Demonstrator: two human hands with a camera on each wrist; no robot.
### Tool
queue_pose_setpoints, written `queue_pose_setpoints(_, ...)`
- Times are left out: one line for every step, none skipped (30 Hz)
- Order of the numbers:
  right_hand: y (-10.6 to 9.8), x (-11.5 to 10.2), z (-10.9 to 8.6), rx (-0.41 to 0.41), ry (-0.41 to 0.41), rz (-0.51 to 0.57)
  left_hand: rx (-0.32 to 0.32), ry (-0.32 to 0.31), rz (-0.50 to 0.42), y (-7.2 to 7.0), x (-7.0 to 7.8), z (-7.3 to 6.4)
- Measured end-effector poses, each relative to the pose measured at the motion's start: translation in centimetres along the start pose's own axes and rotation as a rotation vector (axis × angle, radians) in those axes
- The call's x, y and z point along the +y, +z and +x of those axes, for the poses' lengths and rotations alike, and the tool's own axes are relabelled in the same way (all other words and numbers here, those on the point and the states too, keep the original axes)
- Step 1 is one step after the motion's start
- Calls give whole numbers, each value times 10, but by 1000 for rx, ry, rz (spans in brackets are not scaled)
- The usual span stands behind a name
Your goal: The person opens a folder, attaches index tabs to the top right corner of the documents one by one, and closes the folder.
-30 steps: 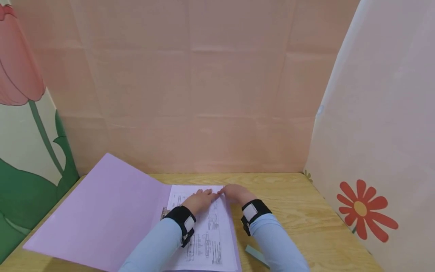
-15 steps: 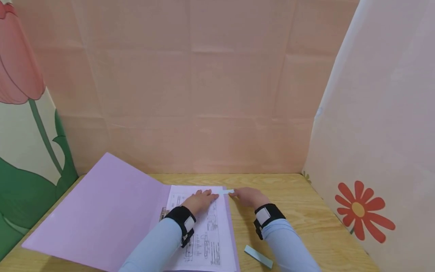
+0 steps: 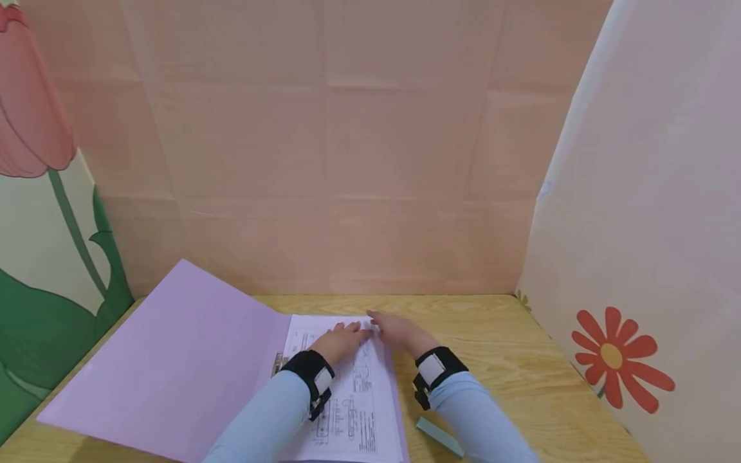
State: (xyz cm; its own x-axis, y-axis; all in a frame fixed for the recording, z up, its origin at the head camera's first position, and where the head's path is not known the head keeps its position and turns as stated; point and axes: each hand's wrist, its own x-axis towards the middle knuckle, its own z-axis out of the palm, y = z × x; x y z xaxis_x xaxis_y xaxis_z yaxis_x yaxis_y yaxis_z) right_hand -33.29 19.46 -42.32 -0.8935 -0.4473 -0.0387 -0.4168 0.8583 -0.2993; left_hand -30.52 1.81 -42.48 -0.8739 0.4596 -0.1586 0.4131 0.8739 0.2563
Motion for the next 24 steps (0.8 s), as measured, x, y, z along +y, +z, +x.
queue_pose_setpoints(3, -1, 1, -19, -8, 49, 1, -1, 7, 0, 0, 0)
queue_pose_setpoints(5, -2, 2, -33, -16, 91, 3, 0, 9, 0, 0, -1)
queue_pose_setpoints(7, -2, 2, -42, -16, 125, 5, 0, 6, -1, 0, -2)
queue_pose_setpoints(8, -1, 2, -48, -14, 145, 7, 0, 3, -1, 0, -2)
queue_pose_setpoints(9, 0, 2, -51, -11, 153, 6, 1, -3, -1, 0, -3)
queue_pose_setpoints(9, 3, 2, -51, -1, 147, 8, 3, -6, -1, 0, -3)
queue_pose_setpoints(9, 6, 2, -50, 9, 144, 8, 2, -13, -1, 1, -4)
queue_pose_setpoints(9, 9, 1, -47, 17, 140, 9, 2, -24, -1, 1, -5)
queue_pose_setpoints(8, 14, 1, -46, 26, 132, 7, 3, -32, -2, 1, -6)
queue_pose_setpoints(7, 19, 0, -44, 30, 119, 6, 3, -38, -2, 2, -6)
queue_pose_setpoints(6, 24, -1, -41, 36, 100, 5, 5, -49, -2, 2, -7)
queue_pose_setpoints(5, 29, -3, -34, 44, 86, 5, 3, -57, -2, 2, -7)
queue_pose_setpoints(3, 34, -5, -29, 45, 70, 4, 3, -61, -2, 2, -7)
queue_pose_setpoints(2, 40, -6, -23, 47, 55, 3, 2, -68, -2, 2, -7)
queue_pose_setpoints(0, 45, -8, -16, 48, 39, 3, 1, -68, -2, 2, -7)
queue_pose_setpoints(-1, 49, -10, -11, 52, 32, 3, -1, -68, -2, 2, -7)
queue_pose_setpoints(-2, 52, -11, -8, 64, 31, 3, -3, -73, -2, 1, -7)
queue_pose_setpoints(-3, 54, -12, -6, 72, 35, 3, -6, -73, -2, 1, -7)
queue_pose_setpoints(-3, 56, -12, -5, 78, 29, 3, -6, -75, -2, 1, -6)
queue_pose_setpoints(-4, 57, -12, -1, 82, 30, 3, -6, -81, -2, 1, -6)
queue_pose_setpoints(-5, 56, -13, 3, 87, 30, 4, -6, -84, -2, 0, -6)
queue_pose_setpoints(-5, 54, -12, 5, 87, 23, 6, -6, -83, -1, 0, -5)
queue_pose_setpoints(-6, 51, -12, 9, 90, 5, 8, -5, -83, -1, 0, -4)
queue_pose_setpoints(-6, 48, -11, 15, 94, -22, 10, -5, -82, 0, -1, -3)
